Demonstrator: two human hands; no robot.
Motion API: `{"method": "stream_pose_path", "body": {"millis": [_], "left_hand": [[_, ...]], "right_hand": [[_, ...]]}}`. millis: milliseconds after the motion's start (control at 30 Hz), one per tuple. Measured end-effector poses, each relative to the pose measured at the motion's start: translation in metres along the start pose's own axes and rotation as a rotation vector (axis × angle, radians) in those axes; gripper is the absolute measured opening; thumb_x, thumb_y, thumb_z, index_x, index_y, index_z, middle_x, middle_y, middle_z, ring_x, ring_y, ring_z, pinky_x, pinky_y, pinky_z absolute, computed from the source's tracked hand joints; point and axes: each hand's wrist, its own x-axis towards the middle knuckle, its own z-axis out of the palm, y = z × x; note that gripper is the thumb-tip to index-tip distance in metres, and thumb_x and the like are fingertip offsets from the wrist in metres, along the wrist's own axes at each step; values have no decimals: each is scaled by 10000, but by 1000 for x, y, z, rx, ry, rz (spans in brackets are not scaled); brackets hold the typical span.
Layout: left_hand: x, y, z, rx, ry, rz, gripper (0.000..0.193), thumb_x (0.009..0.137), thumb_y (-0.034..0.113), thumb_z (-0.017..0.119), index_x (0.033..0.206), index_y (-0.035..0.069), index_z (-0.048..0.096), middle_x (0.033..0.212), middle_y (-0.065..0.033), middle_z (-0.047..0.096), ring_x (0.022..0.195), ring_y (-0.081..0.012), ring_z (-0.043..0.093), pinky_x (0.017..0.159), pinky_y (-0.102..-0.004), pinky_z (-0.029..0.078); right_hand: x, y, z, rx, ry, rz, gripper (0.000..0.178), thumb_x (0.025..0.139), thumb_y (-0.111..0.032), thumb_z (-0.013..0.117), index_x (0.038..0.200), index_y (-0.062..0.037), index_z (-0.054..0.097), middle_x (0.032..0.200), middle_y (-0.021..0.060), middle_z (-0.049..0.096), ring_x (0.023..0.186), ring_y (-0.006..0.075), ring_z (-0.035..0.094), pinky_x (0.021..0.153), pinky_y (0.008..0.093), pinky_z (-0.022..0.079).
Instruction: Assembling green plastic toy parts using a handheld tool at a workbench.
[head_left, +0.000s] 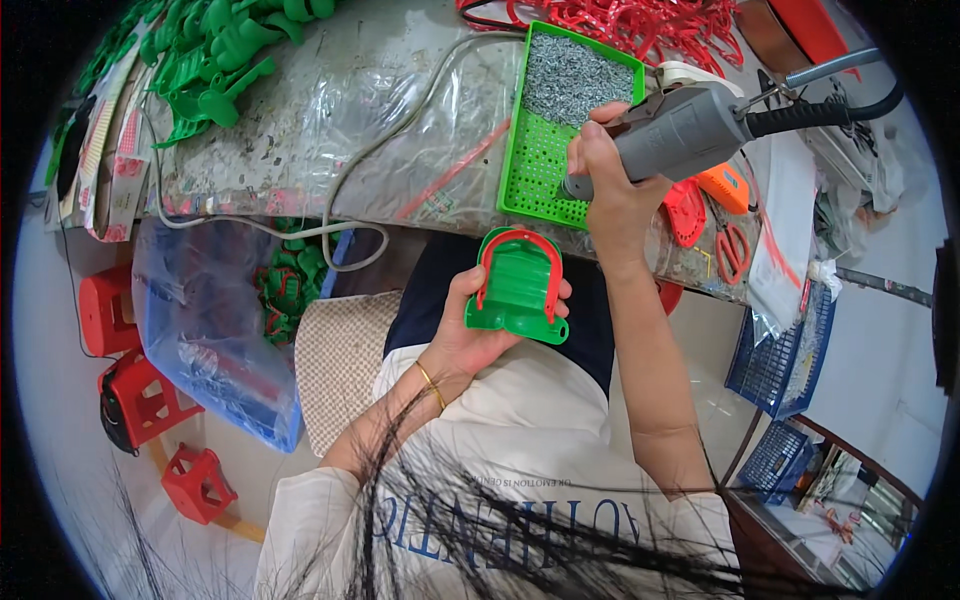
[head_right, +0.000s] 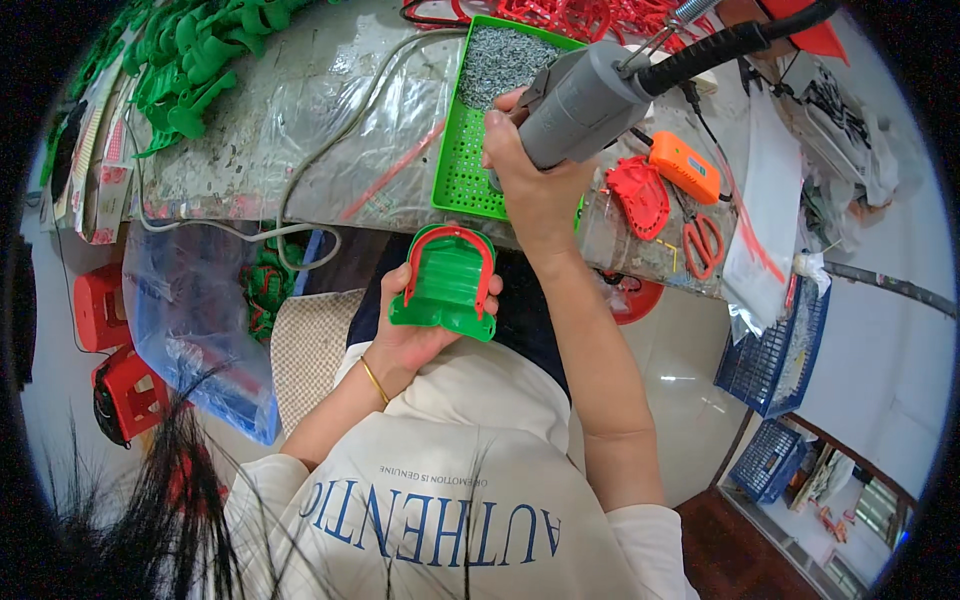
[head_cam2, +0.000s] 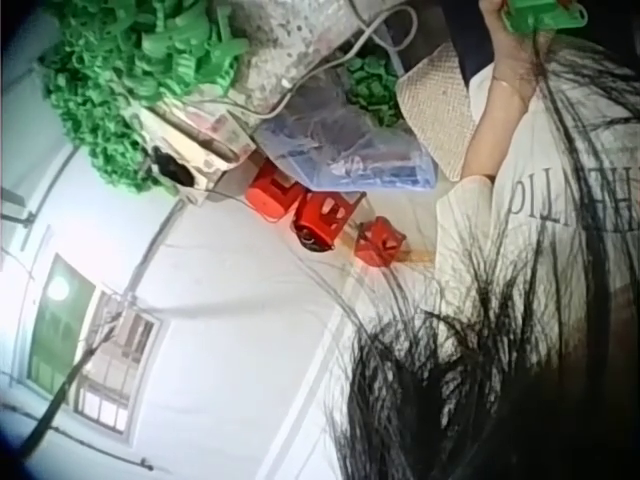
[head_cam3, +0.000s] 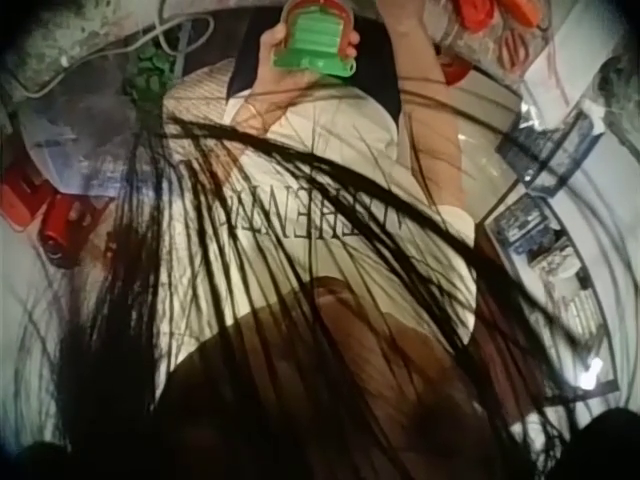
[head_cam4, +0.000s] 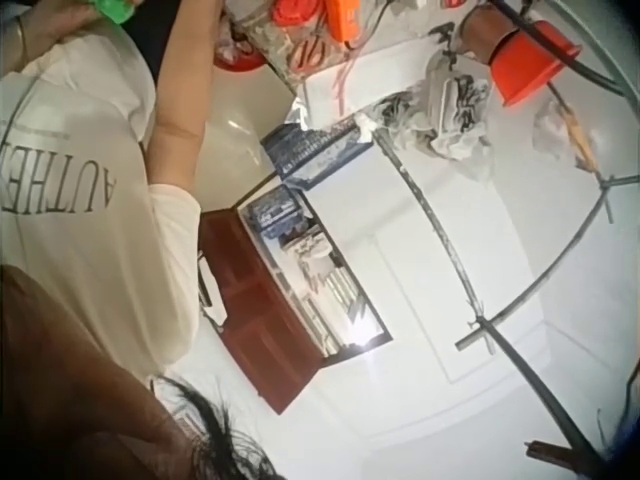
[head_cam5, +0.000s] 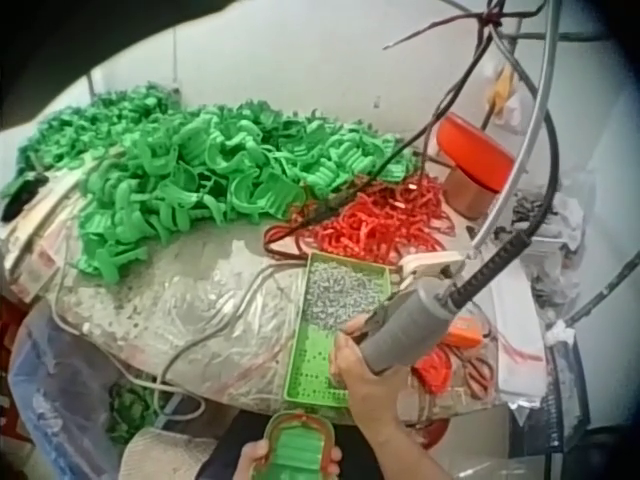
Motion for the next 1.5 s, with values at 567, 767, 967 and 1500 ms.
{"method": "stream_pose_path", "body": {"millis": [567,767,967,1500], "left_hand": [[-1,2,-5,-1,-3,30,696,797,477,538,1269,-26,440,1162,-251,554,1010,-346,592,911,-436,467],[-2,4,-2,31,15,49,687,800,470,537,1267,-26,446,1178,-248,552,1044,-354,579,936,-448,451],[-9,-1,3,59,60,125,670,807,463,533,1273,-11,446,1211,-254,537,1090,-346,559,961,-456,436],[-11,-1,19,49,81,149,643,817,437,550,1292,21,432,1223,-208,538,1138,-325,534,956,-477,442]], "right_hand": [[-4,-29,2,52,-3,-107,149,839,-34,553,959,47,515,647,49,474,555,111,429,539,267,387],[-37,-65,-2,84,-91,46,205,834,-69,551,1007,26,498,598,19,421,511,122,406,507,278,355],[-65,-65,-4,52,-137,80,185,836,-84,545,980,13,484,556,20,410,475,121,405,495,283,349],[-68,-67,-5,64,-206,66,135,837,-60,543,934,-24,457,557,13,410,455,124,405,476,284,356]]}}
